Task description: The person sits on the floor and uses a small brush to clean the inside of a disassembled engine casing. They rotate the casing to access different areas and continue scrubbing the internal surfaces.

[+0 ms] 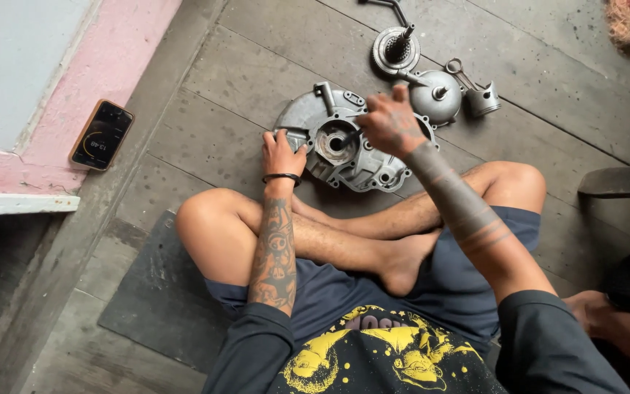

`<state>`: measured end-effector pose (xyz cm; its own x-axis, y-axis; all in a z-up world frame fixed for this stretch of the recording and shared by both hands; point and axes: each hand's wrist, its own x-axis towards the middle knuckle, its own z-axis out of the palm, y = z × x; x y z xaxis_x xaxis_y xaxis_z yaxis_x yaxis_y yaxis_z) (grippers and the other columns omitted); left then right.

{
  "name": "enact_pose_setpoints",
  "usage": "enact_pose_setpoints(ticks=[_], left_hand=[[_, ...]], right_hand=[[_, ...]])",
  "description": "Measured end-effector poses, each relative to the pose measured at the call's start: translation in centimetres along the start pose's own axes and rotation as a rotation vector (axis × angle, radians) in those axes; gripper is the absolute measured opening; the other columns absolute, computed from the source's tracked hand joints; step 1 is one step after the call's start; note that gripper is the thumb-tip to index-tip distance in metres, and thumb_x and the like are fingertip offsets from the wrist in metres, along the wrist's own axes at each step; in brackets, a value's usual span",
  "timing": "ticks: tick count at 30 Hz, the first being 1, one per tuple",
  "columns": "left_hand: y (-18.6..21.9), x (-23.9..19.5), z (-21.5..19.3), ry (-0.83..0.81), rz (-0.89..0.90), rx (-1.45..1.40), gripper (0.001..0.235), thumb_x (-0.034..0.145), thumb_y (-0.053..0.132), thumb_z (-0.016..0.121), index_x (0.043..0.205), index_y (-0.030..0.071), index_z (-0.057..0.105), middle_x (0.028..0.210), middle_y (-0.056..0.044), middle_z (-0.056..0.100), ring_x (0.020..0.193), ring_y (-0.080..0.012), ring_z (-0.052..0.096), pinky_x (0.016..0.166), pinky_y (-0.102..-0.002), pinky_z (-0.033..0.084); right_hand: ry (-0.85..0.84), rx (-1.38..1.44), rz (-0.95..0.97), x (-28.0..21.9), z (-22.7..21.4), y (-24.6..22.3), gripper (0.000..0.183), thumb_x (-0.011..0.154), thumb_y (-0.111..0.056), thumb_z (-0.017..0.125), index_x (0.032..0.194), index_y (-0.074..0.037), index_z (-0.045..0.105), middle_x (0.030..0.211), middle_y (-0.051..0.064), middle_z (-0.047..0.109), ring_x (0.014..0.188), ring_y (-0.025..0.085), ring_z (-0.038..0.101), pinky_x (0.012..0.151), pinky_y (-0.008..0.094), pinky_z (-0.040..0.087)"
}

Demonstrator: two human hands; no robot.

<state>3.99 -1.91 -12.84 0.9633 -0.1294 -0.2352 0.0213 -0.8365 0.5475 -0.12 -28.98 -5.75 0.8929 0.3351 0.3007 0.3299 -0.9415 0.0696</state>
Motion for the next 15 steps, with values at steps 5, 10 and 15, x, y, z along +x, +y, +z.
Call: enact_pose_setpoints(ticks=[5, 10, 15], left_hand=[[0.0, 0.0, -0.6, -0.018, -0.004, -0.011, 0.059, 0.086, 0.036, 0.071, 0.136, 0.01, 0.052, 0.129, -0.011, 0.043, 0.122, -0.0388, 0.056, 0.092, -0.056, 0.055], [0.1, 0.1, -0.7, -0.019, -0.024, -0.034, 0.055, 0.088, 0.034, 0.069, 0.135, 0.013, 0.052, 0.128, -0.008, 0.044, 0.122, -0.0361, 0.058, 0.092, -0.055, 0.056], [-0.1, 0.0, -1.4, -0.015, -0.027, -0.183, 0.047, 0.091, 0.029, 0.064, 0.133, 0.011, 0.051, 0.128, -0.013, 0.044, 0.121, -0.0414, 0.059, 0.098, -0.053, 0.055]], right_hand=[[-0.149, 0.071, 0.105, -0.3, 1.5, 0.8, 0.007, 0.08, -0.041, 0.075, 0.083, -0.037, 0.071, 0.086, -0.006, 0.061, 0.084, 0.016, 0.065, 0.093, 0.046, 0.034], [-0.051, 0.063, 0.15, -2.1, 0.7, -0.5, 0.014, 0.082, -0.04, 0.079, 0.085, -0.032, 0.069, 0.088, -0.006, 0.058, 0.086, 0.015, 0.063, 0.093, 0.045, 0.033], [0.011, 0.242, 0.481, -7.8, 1.4, -1.3, 0.018, 0.096, -0.039, 0.077, 0.105, -0.024, 0.071, 0.093, -0.001, 0.059, 0.086, 0.02, 0.065, 0.086, 0.039, 0.04]])
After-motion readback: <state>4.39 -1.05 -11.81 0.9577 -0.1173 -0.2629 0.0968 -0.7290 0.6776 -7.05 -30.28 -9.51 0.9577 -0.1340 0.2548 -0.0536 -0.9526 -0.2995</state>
